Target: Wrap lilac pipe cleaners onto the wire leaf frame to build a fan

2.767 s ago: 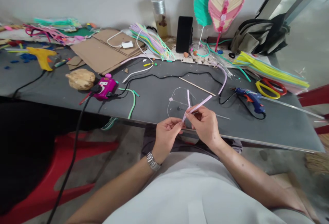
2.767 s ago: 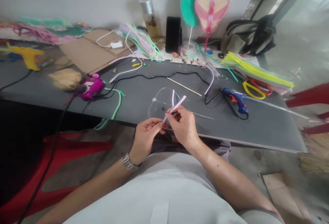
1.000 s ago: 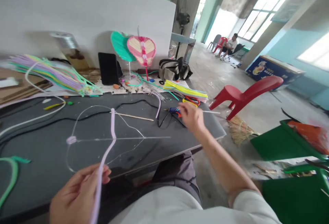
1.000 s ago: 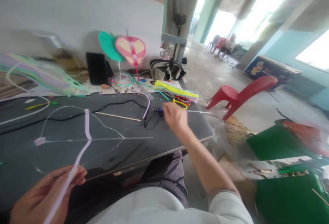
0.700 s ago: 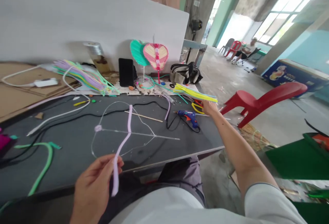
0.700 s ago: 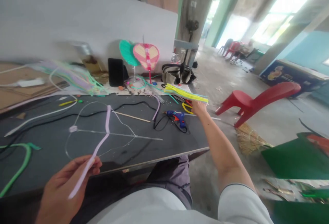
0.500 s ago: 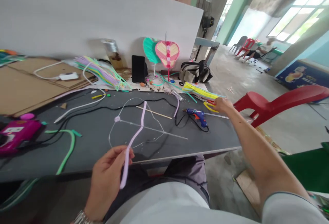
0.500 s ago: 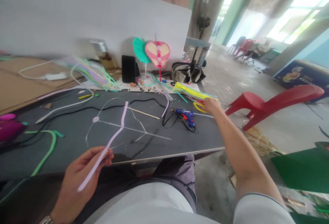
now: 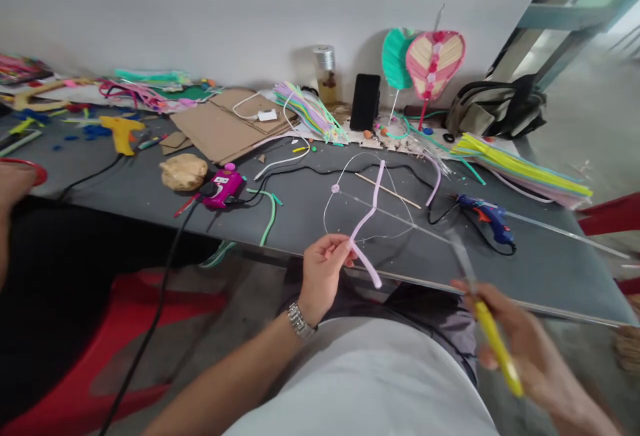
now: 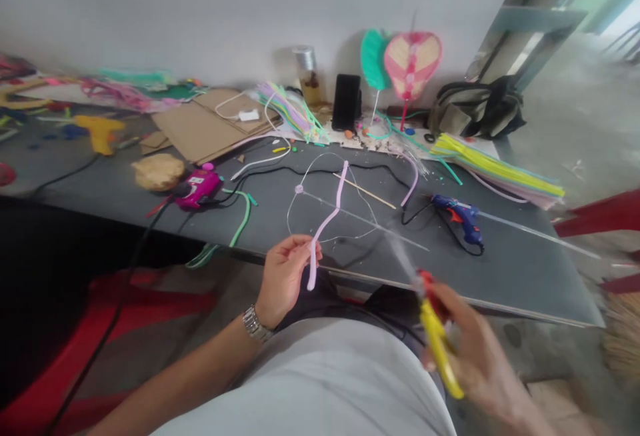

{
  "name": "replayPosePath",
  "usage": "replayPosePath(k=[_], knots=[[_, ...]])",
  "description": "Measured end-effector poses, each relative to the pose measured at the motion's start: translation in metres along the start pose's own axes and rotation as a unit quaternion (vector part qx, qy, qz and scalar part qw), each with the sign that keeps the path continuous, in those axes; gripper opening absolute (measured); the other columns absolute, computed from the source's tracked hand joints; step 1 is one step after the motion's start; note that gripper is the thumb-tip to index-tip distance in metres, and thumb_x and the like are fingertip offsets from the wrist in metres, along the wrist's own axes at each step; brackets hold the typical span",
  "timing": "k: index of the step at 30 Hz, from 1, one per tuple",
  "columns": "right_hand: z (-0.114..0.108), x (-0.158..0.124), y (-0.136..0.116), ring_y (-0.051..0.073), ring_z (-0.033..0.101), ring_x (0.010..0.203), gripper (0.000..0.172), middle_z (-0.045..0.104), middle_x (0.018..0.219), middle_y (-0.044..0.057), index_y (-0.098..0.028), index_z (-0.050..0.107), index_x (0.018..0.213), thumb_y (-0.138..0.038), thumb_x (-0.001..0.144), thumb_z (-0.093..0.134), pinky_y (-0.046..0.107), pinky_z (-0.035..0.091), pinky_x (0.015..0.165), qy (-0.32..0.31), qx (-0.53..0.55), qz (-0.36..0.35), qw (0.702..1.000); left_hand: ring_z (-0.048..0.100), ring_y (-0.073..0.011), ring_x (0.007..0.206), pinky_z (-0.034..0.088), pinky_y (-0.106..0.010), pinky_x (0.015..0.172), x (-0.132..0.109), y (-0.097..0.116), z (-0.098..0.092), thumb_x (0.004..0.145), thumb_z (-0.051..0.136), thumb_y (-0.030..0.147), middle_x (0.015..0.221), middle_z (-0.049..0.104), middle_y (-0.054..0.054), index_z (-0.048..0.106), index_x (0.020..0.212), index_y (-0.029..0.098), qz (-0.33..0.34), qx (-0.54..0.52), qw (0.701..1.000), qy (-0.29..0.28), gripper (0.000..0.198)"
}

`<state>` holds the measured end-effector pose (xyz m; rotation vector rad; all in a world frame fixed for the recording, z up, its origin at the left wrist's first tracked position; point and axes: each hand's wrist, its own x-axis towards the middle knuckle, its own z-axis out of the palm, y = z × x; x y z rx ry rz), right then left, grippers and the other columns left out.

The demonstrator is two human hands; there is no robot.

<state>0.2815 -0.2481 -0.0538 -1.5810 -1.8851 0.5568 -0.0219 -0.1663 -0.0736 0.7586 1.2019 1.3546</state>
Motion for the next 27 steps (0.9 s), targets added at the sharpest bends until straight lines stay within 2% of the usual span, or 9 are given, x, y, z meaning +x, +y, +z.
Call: replayPosePath(k=[1, 2, 4, 8, 13, 22, 27], knots=[[0.015, -0.004, -0.005, 0.023, 0.072, 0.074, 0.053, 0.077, 0.093, 0.009, -0.023, 0.071, 0.115, -0.068, 0.088, 0.060, 0.032, 0.055, 0.062, -0.024, -0.017, -0.022, 0.999, 0.063, -0.0125, 0.062, 0.049, -0.022, 0.056, -0.001, 0.000, 0.001, 0.072, 0.080, 0.035, 0.070, 0.070, -0.003, 0.072, 0.078, 0.015, 0.000, -0.004, 1.000, 0.001, 0.023], [0.026, -0.005, -0.007, 0.022, 0.070, 0.072, 0.043, 0.076, 0.091, 0.008, -0.022, 0.071, 0.111, -0.059, 0.090, 0.063, 0.032, 0.054, 0.063, -0.031, -0.051, -0.051, 0.997, 0.063, -0.0122, 0.061, 0.049, -0.023, 0.056, -0.001, 0.000, 0.001, 0.073, 0.080, 0.035, 0.069, 0.070, -0.003, 0.072, 0.077, 0.015, -0.001, -0.007, 1.000, 0.001, 0.022], [0.041, -0.002, -0.005, 0.021, 0.067, 0.069, 0.032, 0.075, 0.086, 0.007, -0.021, 0.071, 0.104, -0.051, 0.092, 0.065, 0.033, 0.049, 0.066, -0.011, -0.127, -0.106, 0.986, 0.062, -0.0116, 0.059, 0.049, -0.023, 0.055, -0.002, 0.001, 0.003, 0.073, 0.080, 0.035, 0.069, 0.070, -0.004, 0.072, 0.077, 0.014, -0.006, -0.012, 1.000, 0.003, 0.022], [0.043, 0.012, -0.001, 0.020, 0.065, 0.067, 0.032, 0.073, 0.079, 0.006, -0.020, 0.070, 0.098, -0.050, 0.097, 0.059, 0.032, 0.042, 0.067, 0.021, -0.222, -0.171, 0.960, 0.064, -0.0124, 0.062, 0.048, -0.022, 0.055, -0.001, 0.005, 0.006, 0.071, 0.081, 0.035, 0.072, 0.071, -0.005, 0.072, 0.077, 0.014, -0.035, -0.031, 0.999, 0.010, 0.024], [0.038, 0.027, -0.012, 0.021, 0.064, 0.068, 0.037, 0.072, 0.079, 0.008, -0.018, 0.069, 0.093, -0.049, 0.101, 0.052, 0.032, 0.039, 0.067, 0.024, -0.275, -0.212, 0.938, 0.064, -0.0121, 0.061, 0.047, -0.021, 0.054, 0.001, 0.004, 0.009, 0.067, 0.081, 0.034, 0.069, 0.070, -0.004, 0.071, 0.074, 0.013, -0.051, -0.027, 0.998, 0.018, 0.024], [0.035, 0.044, -0.017, 0.021, 0.064, 0.070, 0.039, 0.073, 0.081, 0.008, -0.017, 0.070, 0.094, -0.051, 0.101, 0.053, 0.032, 0.037, 0.069, -0.008, -0.286, -0.210, 0.935, 0.067, -0.0138, 0.063, 0.052, -0.023, 0.057, -0.002, 0.001, 0.011, 0.070, 0.075, 0.030, 0.068, 0.071, -0.004, 0.072, 0.073, 0.015, -0.026, 0.019, 0.999, 0.027, 0.016], [0.028, 0.051, -0.020, 0.019, 0.059, 0.063, 0.042, 0.067, 0.069, 0.005, -0.017, 0.069, 0.089, -0.052, 0.102, 0.050, 0.031, 0.034, 0.064, -0.016, -0.281, -0.241, 0.929, 0.069, -0.0154, 0.066, 0.055, -0.025, 0.061, -0.003, -0.003, 0.007, 0.072, 0.076, 0.030, 0.066, 0.071, -0.003, 0.074, 0.077, 0.015, 0.003, 0.045, 0.999, 0.017, 0.016]])
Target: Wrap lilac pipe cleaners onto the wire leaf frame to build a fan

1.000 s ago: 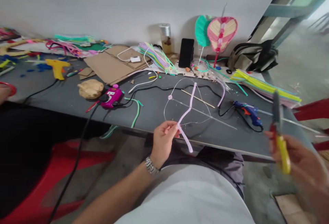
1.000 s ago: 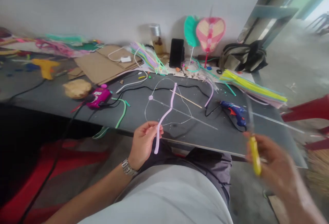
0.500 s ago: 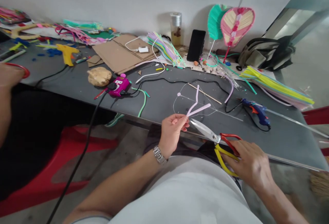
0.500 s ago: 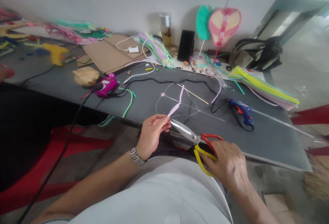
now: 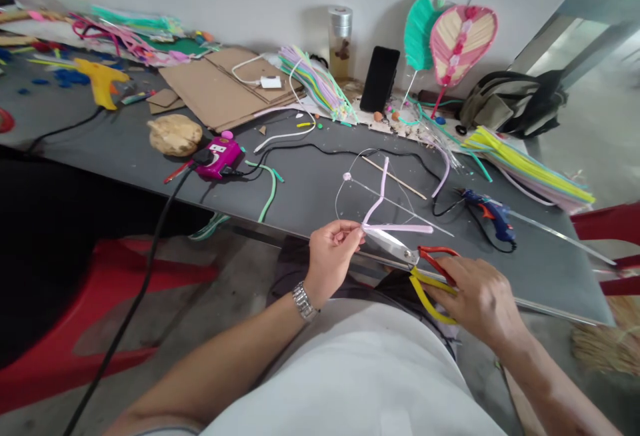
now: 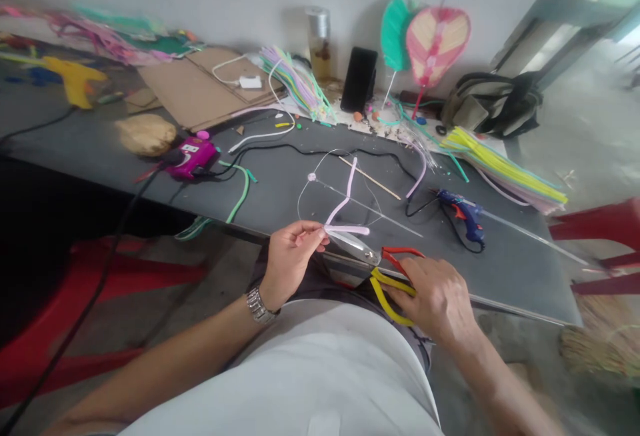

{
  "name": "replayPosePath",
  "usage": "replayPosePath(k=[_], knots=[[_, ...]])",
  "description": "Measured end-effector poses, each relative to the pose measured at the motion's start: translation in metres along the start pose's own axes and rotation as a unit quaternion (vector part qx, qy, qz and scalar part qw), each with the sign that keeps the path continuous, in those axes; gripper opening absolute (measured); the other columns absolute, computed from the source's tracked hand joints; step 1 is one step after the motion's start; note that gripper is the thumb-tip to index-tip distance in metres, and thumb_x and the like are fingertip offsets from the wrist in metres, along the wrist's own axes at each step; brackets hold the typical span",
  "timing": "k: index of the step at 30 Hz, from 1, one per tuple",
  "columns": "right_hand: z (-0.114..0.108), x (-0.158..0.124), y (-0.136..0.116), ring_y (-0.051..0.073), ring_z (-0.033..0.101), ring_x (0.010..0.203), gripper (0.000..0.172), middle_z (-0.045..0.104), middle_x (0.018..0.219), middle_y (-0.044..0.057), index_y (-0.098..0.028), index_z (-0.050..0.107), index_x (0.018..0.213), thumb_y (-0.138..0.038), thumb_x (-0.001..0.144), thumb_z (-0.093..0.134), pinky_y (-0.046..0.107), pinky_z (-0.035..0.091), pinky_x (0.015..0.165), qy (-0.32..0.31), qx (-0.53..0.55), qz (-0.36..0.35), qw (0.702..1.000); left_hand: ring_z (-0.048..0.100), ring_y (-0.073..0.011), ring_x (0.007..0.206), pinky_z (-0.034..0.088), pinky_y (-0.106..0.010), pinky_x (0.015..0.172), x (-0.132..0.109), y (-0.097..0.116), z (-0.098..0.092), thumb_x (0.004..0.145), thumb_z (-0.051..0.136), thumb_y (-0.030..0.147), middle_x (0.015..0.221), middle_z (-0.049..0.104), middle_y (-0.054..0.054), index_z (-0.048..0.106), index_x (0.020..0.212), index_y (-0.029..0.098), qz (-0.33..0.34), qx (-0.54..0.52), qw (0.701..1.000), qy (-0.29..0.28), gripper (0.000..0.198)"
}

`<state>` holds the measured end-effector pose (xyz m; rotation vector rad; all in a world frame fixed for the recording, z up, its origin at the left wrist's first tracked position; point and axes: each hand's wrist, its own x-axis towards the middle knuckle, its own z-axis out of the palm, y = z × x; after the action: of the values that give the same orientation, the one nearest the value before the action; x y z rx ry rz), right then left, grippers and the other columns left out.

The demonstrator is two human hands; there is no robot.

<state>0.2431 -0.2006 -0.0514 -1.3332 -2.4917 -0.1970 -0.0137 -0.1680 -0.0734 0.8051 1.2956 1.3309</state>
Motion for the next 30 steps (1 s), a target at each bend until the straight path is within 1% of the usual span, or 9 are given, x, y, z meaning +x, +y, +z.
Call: replayPosePath(k=[4, 10, 14, 16, 19, 23, 26, 28, 30], knots=[[-0.005, 0.002, 0.006, 0.019, 0.057, 0.061, 0.040, 0.066, 0.068, 0.005, -0.016, 0.068, 0.088, -0.048, 0.104, 0.050, 0.031, 0.031, 0.062, -0.003, -0.015, -0.037, 0.999, 0.069, -0.0163, 0.066, 0.056, -0.026, 0.063, -0.001, -0.002, -0.002, 0.074, 0.075, 0.030, 0.068, 0.072, -0.004, 0.075, 0.078, 0.016, 0.033, 0.023, 0.999, -0.011, 0.015], [-0.002, 0.001, 0.009, 0.017, 0.052, 0.058, 0.036, 0.062, 0.064, 0.002, -0.019, 0.065, 0.083, -0.046, 0.102, 0.053, 0.032, 0.029, 0.061, -0.021, -0.026, -0.043, 0.999, 0.071, -0.0175, 0.068, 0.058, -0.028, 0.068, -0.002, -0.003, -0.005, 0.077, 0.074, 0.030, 0.070, 0.074, -0.005, 0.075, 0.079, 0.016, 0.055, 0.046, 0.997, -0.023, 0.014], [0.005, 0.000, 0.006, 0.016, 0.051, 0.056, 0.034, 0.059, 0.060, 0.002, -0.020, 0.061, 0.074, -0.038, 0.102, 0.051, 0.031, 0.031, 0.061, -0.022, -0.005, -0.036, 0.999, 0.070, -0.0172, 0.066, 0.058, -0.028, 0.067, -0.002, -0.002, -0.007, 0.075, 0.075, 0.030, 0.068, 0.073, -0.004, 0.075, 0.077, 0.017, 0.040, 0.042, 0.998, -0.020, 0.013], [0.010, -0.002, 0.004, 0.016, 0.050, 0.055, 0.033, 0.059, 0.060, 0.002, -0.020, 0.061, 0.073, -0.035, 0.101, 0.050, 0.030, 0.030, 0.060, -0.023, 0.002, -0.025, 0.999, 0.070, -0.0167, 0.064, 0.058, -0.027, 0.065, -0.002, -0.001, -0.007, 0.073, 0.076, 0.029, 0.067, 0.072, -0.003, 0.074, 0.075, 0.017, 0.024, 0.039, 0.999, -0.015, 0.013], [0.016, -0.004, -0.001, 0.015, 0.049, 0.053, 0.034, 0.060, 0.058, 0.002, -0.020, 0.062, 0.074, -0.035, 0.101, 0.048, 0.030, 0.029, 0.058, -0.015, 0.015, -0.012, 1.000, 0.067, -0.0152, 0.060, 0.056, -0.026, 0.061, -0.001, 0.000, -0.007, 0.071, 0.076, 0.029, 0.065, 0.071, -0.002, 0.073, 0.071, 0.017, 0.005, 0.047, 0.999, -0.008, 0.013], [0.022, -0.006, -0.010, 0.013, 0.047, 0.049, 0.034, 0.057, 0.055, 0.001, -0.021, 0.058, 0.070, -0.033, 0.100, 0.048, 0.029, 0.027, 0.056, -0.022, 0.035, 0.000, 0.999, 0.063, -0.0131, 0.057, 0.054, -0.025, 0.058, 0.001, -0.001, -0.007, 0.069, 0.075, 0.030, 0.062, 0.068, -0.001, 0.070, 0.067, 0.016, -0.015, 0.042, 0.999, -0.011, 0.014], [0.020, -0.010, -0.014, 0.013, 0.047, 0.048, 0.030, 0.057, 0.055, 0.000, -0.021, 0.057, 0.071, -0.035, 0.097, 0.051, 0.027, 0.028, 0.054, -0.028, 0.061, 0.044, 0.997, 0.062, -0.0127, 0.056, 0.054, -0.025, 0.058, 0.003, 0.000, -0.009, 0.068, 0.076, 0.030, 0.061, 0.067, -0.001, 0.068, 0.065, 0.016, -0.029, 0.035, 0.999, -0.014, 0.016], [0.015, -0.013, -0.009, 0.012, 0.046, 0.047, 0.029, 0.055, 0.053, -0.001, -0.021, 0.056, 0.070, -0.039, 0.094, 0.055, 0.026, 0.030, 0.053, -0.029, 0.071, 0.102, 0.992, 0.064, -0.0136, 0.057, 0.055, -0.026, 0.059, 0.004, 0.004, -0.012, 0.069, 0.077, 0.031, 0.061, 0.067, -0.001, 0.068, 0.066, 0.016, -0.031, 0.044, 0.998, -0.018, 0.018], [0.006, -0.018, 0.006, 0.013, 0.047, 0.048, 0.029, 0.055, 0.054, -0.001, -0.021, 0.059, 0.072, -0.044, 0.090, 0.058, 0.025, 0.031, 0.052, -0.027, 0.067, 0.181, 0.981, 0.066, -0.0155, 0.060, 0.055, -0.027, 0.060, 0.006, 0.009, -0.016, 0.069, 0.078, 0.033, 0.062, 0.068, -0.002, 0.068, 0.067, 0.017, -0.029, 0.056, 0.998, -0.021, 0.019]])
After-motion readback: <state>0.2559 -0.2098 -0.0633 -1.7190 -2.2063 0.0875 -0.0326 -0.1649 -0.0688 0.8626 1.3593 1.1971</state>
